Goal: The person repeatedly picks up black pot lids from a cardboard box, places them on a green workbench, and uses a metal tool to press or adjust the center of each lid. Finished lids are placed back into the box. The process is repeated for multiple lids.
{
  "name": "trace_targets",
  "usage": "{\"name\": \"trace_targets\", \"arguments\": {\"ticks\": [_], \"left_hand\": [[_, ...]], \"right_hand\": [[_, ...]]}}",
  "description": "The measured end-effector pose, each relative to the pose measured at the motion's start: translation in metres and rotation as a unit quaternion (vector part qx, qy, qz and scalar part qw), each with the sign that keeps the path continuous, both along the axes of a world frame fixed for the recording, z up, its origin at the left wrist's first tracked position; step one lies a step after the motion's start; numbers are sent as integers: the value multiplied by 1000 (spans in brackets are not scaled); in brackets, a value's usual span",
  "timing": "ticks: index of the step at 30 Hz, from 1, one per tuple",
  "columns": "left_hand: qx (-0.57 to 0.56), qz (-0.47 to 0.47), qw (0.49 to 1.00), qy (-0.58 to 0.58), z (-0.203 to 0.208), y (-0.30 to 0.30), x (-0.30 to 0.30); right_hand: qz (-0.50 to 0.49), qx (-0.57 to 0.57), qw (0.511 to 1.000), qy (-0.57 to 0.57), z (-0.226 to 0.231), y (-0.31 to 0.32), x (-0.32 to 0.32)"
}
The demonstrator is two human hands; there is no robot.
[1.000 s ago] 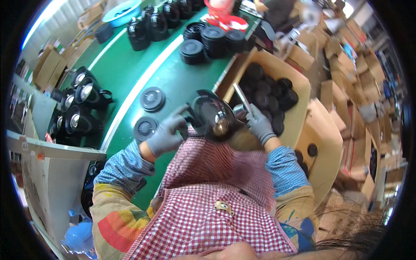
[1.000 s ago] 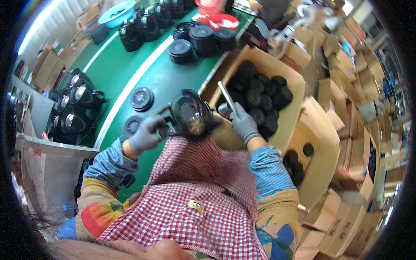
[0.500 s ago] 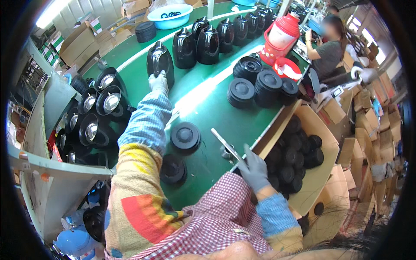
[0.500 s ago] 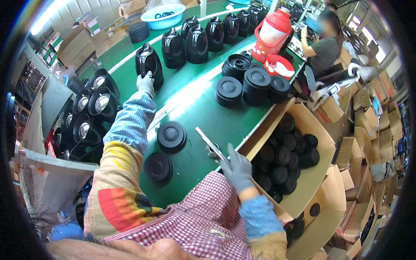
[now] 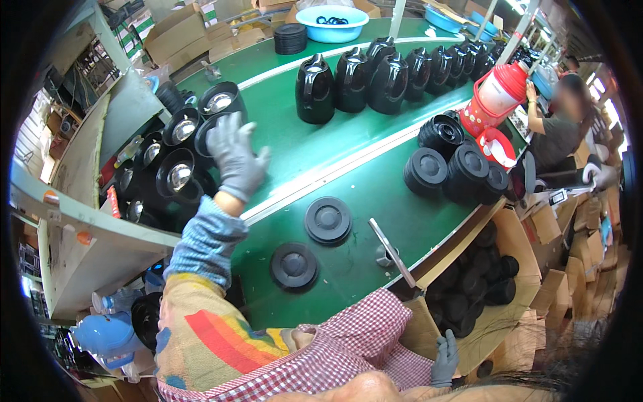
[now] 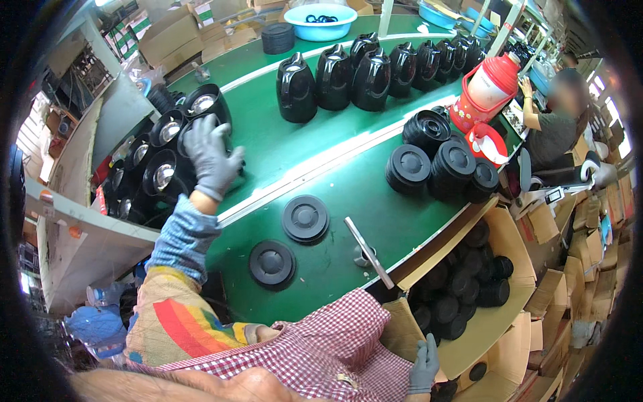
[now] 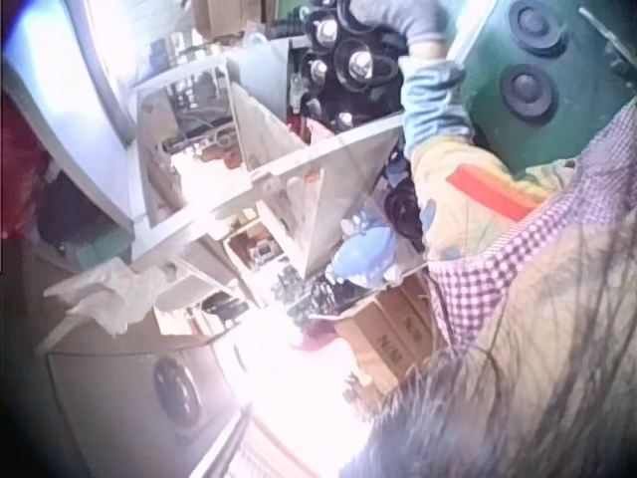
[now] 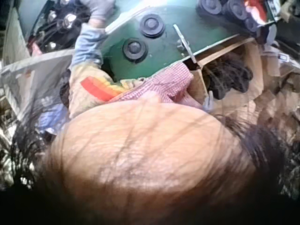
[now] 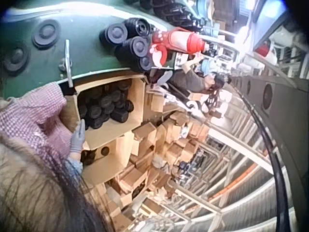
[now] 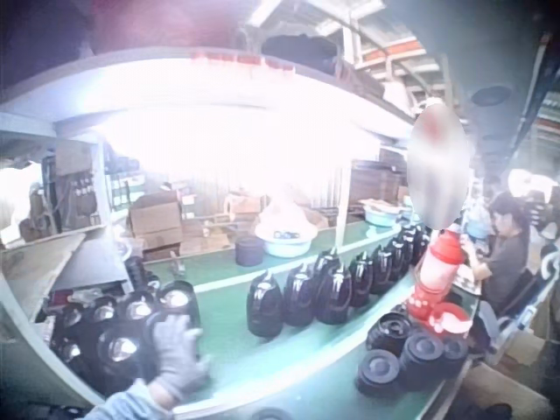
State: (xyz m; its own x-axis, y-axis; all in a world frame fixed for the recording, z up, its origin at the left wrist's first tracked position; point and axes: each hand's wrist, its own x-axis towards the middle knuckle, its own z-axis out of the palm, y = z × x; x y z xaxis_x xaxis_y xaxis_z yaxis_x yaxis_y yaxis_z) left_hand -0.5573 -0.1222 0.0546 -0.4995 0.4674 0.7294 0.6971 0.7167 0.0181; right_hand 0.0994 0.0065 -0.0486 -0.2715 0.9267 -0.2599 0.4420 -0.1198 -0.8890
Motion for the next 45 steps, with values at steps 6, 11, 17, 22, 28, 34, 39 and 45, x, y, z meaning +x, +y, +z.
{"name": "trace_targets", "arguments": {"ticks": [6,11,17,22,28,34,39,45], "left_hand": [[-87,31,994,-49,-22,-65,-42],[-64,-167,983,-37,26,-65,49],[-106,-544,824,-121,110,-44,220],[-160,-754,557,-310,59,9,334],[-313,-726,308,-528,-54,33,416],[-400,-677,261,-560,-71,49,449],[-340,-746,284,-497,-66,84,432],[-134,-437,841,-289,-73,249,274]], "right_hand": [[53,15,997,59,3,-17,0],[69,83,990,93,36,-41,21],[54,169,980,85,85,-72,45],[53,252,963,79,142,-101,56],[91,309,946,23,125,-125,65],[229,244,941,-42,96,-98,76],[326,191,915,-142,74,-69,70],[344,222,909,-84,73,-53,65]]}}
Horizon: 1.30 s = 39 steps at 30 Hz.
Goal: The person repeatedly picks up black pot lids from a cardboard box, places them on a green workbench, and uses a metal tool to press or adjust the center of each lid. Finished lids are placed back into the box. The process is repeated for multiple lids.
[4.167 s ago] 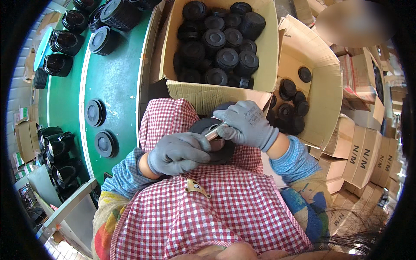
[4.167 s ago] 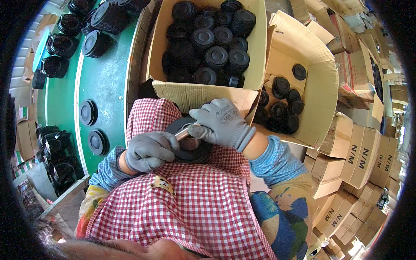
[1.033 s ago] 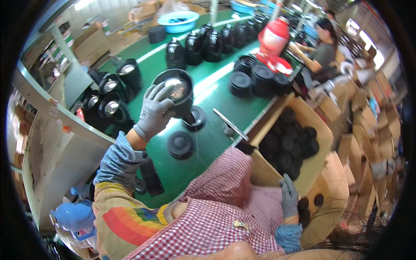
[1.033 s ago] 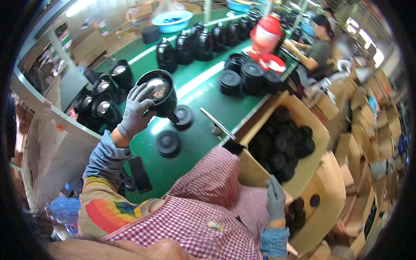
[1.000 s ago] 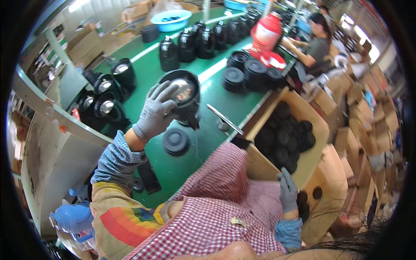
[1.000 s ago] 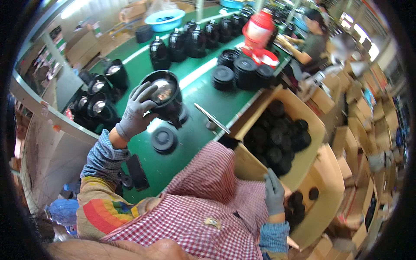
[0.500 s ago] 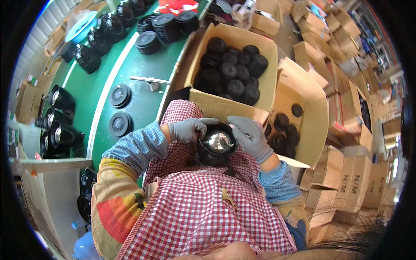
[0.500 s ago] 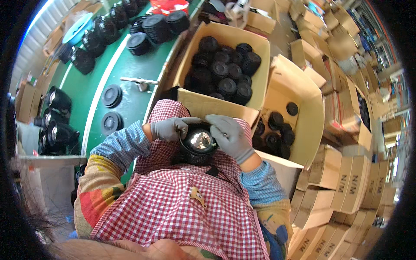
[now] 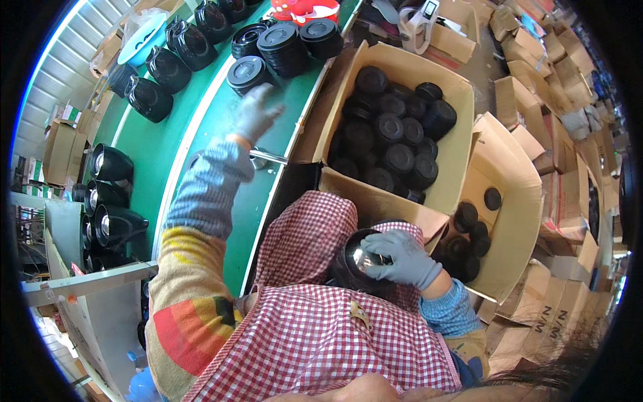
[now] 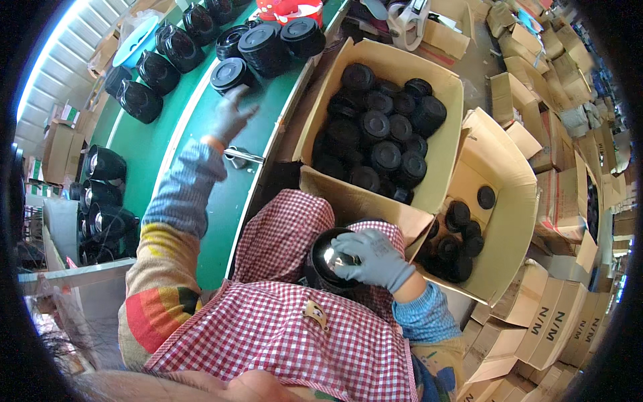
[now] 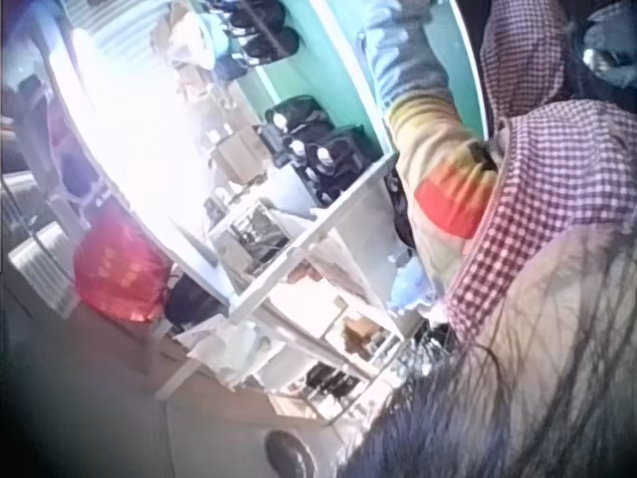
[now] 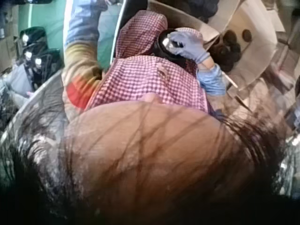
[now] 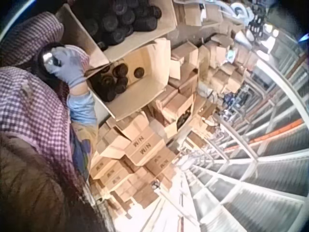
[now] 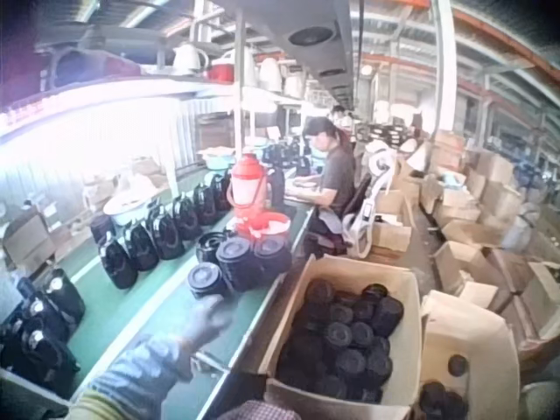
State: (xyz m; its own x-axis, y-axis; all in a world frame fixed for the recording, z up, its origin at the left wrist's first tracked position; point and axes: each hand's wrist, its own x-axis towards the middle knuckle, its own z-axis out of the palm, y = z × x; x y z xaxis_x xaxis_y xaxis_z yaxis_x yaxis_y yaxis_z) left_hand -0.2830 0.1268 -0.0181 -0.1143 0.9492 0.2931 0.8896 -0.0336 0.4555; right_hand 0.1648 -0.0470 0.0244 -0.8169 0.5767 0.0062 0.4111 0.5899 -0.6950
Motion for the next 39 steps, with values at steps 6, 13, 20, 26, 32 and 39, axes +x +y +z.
{"name": "trace_targets", "arguments": {"ticks": [6,13,20,26,32,39], "left_hand": [[-85,174,947,258,-24,58,-87],[57,39,958,280,-37,25,-127],[-29,-217,938,-270,87,-93,14],[-264,-441,693,-506,78,-156,150],[-258,-428,663,-557,30,-195,203],[-119,-467,753,-447,10,-198,218]], "right_hand": [[-183,24,974,130,16,20,4],[-236,-1,963,130,-1,21,15],[-246,87,941,218,34,46,-11],[-140,-331,873,329,17,28,1],[-199,-278,853,395,-14,-39,16],[-162,-148,897,384,-32,-49,18]]}}
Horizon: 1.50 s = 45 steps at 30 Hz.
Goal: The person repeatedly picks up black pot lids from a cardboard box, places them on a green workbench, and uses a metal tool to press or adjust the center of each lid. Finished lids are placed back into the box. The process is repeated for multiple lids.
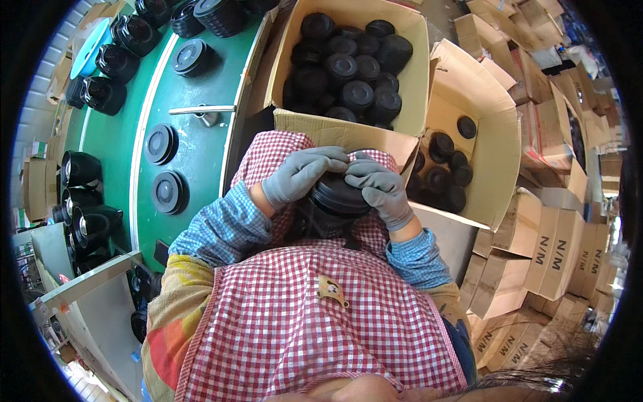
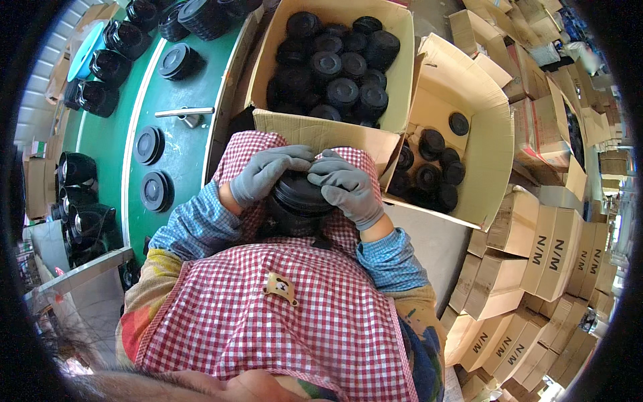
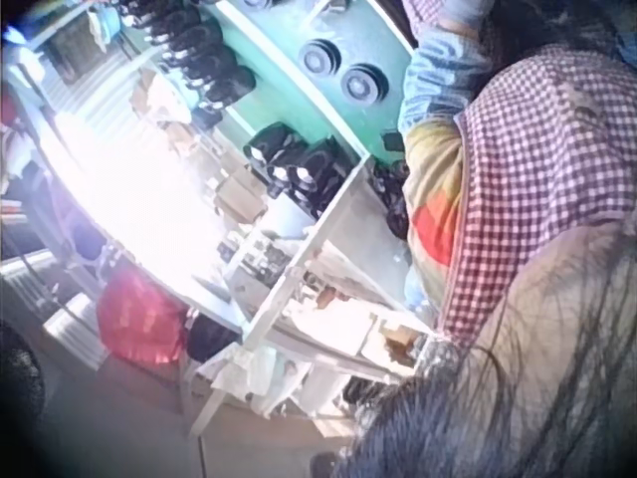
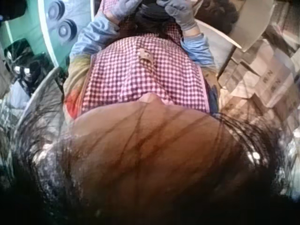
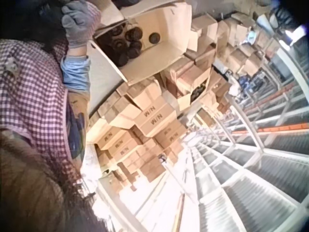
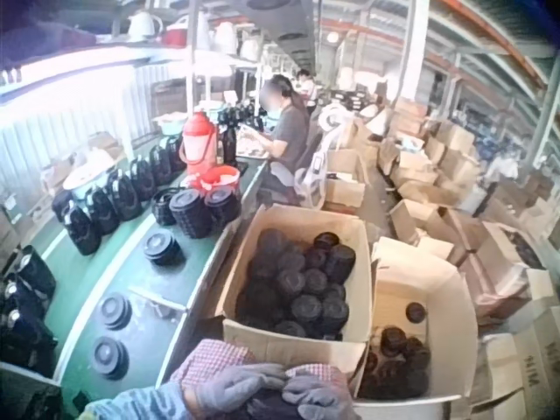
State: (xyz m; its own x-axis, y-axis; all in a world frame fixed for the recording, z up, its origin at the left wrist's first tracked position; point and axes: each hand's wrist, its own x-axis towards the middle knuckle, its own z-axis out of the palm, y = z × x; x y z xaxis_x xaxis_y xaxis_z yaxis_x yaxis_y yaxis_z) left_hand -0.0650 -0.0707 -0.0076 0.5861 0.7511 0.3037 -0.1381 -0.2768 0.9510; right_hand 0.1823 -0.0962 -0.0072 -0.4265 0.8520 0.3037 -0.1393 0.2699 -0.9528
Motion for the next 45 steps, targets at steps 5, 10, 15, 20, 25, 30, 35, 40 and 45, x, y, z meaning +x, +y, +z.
{"name": "trace_targets", "arguments": {"ticks": [5,10,15,20,25,30,35,40,45], "left_hand": [[63,4,998,12,-5,5,0],[104,-1,994,26,-9,6,-4],[172,-3,984,43,-13,9,-4],[122,-17,991,47,-10,6,-6],[109,-38,993,9,7,5,-8],[91,-26,995,27,5,4,-5],[88,-10,996,22,7,3,0],[192,4,981,-3,1,9,2],[143,-43,989,20,-10,6,-7]], "right_hand": [[-15,10,1000,-17,-3,1,-3],[3,44,997,-62,-1,9,-5],[-24,-1,997,-70,-6,4,-7],[-10,19,996,-83,2,1,-5],[-3,15,997,-78,2,-4,1],[-33,-31,998,-46,0,-8,-6],[-45,-56,997,7,-4,-8,-9],[-10,3,1000,-28,-6,-2,-6],[-6,7,1000,-26,-12,-10,-8]]}}
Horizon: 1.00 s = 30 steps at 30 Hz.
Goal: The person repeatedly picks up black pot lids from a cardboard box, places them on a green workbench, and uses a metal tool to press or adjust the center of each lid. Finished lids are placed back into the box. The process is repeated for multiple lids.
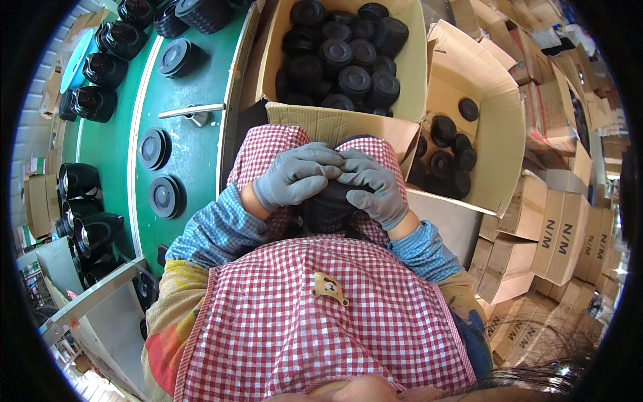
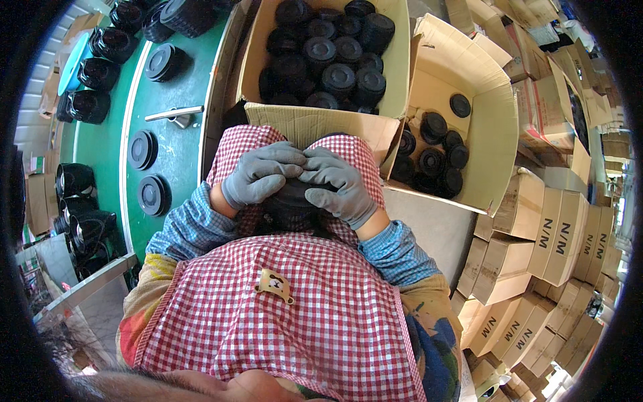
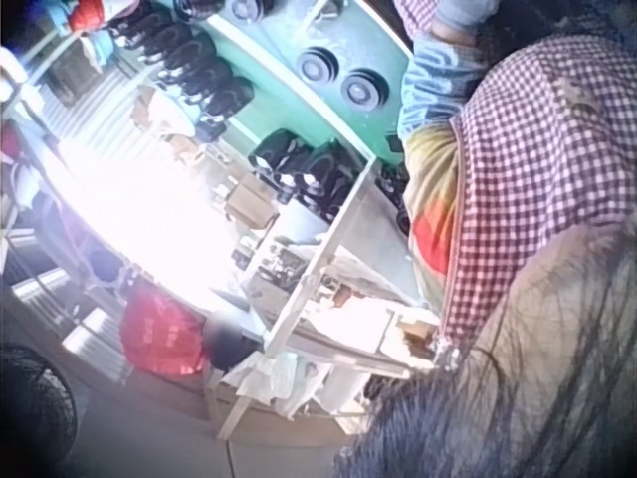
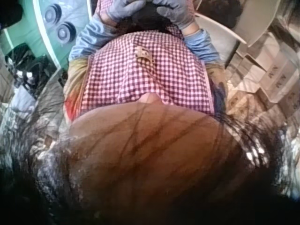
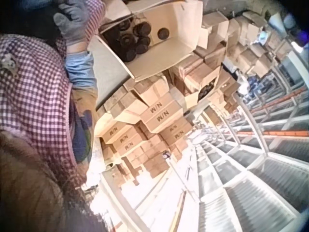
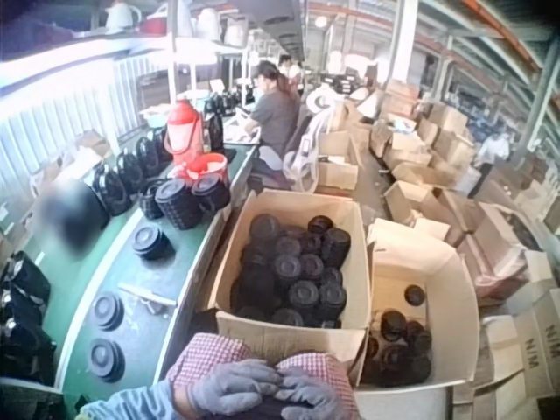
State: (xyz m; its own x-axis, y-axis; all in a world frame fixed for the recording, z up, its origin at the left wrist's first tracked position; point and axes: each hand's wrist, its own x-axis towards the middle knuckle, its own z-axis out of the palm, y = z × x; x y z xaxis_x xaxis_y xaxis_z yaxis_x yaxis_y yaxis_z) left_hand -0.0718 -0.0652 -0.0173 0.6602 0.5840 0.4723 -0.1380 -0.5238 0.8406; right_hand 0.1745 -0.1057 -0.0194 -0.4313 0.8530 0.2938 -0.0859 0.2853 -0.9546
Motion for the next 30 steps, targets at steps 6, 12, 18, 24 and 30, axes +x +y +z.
{"name": "trace_targets", "arguments": {"ticks": [6,12,18,24,30], "left_hand": [[26,23,997,67,9,-8,-2],[60,79,984,149,34,-37,1],[121,143,955,230,54,-53,8],[89,94,975,179,40,-51,8],[40,100,976,189,49,-54,5]], "right_hand": [[-9,20,998,-57,-3,-7,2],[25,81,985,-148,3,-1,12],[-21,124,975,-184,8,-12,10],[16,64,982,-178,23,4,19],[-139,295,923,-205,89,63,11]]}}
